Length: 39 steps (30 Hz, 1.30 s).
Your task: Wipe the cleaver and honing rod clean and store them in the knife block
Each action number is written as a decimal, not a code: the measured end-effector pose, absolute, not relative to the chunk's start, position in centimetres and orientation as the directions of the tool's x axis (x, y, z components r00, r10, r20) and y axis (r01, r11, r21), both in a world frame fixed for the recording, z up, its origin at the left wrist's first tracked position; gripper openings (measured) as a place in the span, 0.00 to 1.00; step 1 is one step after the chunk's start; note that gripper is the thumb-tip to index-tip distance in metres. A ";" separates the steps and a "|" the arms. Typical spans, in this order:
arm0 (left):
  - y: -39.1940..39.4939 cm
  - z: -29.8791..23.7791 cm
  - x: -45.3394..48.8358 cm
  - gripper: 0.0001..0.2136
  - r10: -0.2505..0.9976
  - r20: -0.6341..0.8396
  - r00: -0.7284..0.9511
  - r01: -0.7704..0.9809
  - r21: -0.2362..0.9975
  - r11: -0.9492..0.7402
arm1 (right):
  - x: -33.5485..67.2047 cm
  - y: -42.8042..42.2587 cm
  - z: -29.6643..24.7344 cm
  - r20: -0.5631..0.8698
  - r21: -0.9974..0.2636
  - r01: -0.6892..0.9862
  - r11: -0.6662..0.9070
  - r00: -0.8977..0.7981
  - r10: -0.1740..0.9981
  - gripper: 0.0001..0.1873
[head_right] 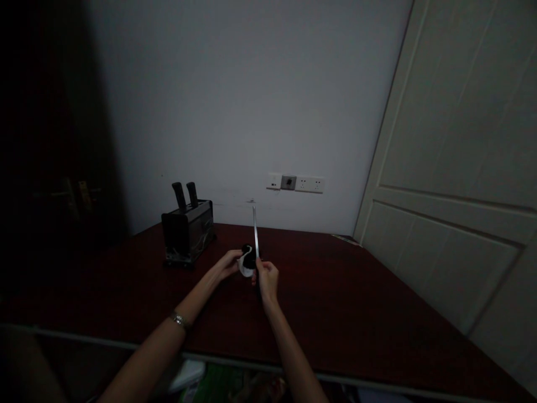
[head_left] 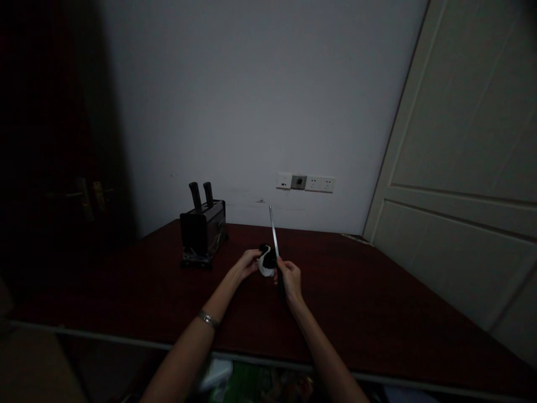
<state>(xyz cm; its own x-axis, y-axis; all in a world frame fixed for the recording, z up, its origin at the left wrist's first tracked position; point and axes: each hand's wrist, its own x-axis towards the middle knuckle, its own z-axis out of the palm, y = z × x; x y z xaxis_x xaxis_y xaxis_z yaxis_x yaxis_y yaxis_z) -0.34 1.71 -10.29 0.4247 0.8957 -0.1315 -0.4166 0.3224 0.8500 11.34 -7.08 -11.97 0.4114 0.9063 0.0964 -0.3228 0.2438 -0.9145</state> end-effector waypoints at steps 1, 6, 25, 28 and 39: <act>1.3 -10.2 -0.1 0.03 0.879 -0.110 0.465 -0.389 0.866 0.314 | 11.3 -7.0 -12.0 0.099 -0.915 -0.320 0.246 0.414 0.905 0.21; 0.0 -10.4 0.9 0.04 0.797 0.028 0.603 -0.330 0.919 0.218 | 11.2 -6.7 -12.3 0.078 -0.918 -0.322 0.231 0.424 0.902 0.21; -0.5 -10.4 3.4 0.05 0.918 -0.019 0.395 -0.243 0.962 0.124 | 10.3 -5.6 -13.6 0.105 -0.922 -0.296 0.251 0.434 0.895 0.24; -0.3 -9.5 4.1 0.06 0.951 0.000 0.309 -0.269 0.959 0.087 | 10.3 -5.3 -13.5 0.111 -0.924 -0.280 0.260 0.453 0.885 0.23; 4.9 -4.0 5.2 0.07 0.987 -0.006 0.159 -0.377 0.924 0.066 | 9.7 -6.1 -12.9 0.090 -0.932 -0.280 0.228 0.431 0.898 0.23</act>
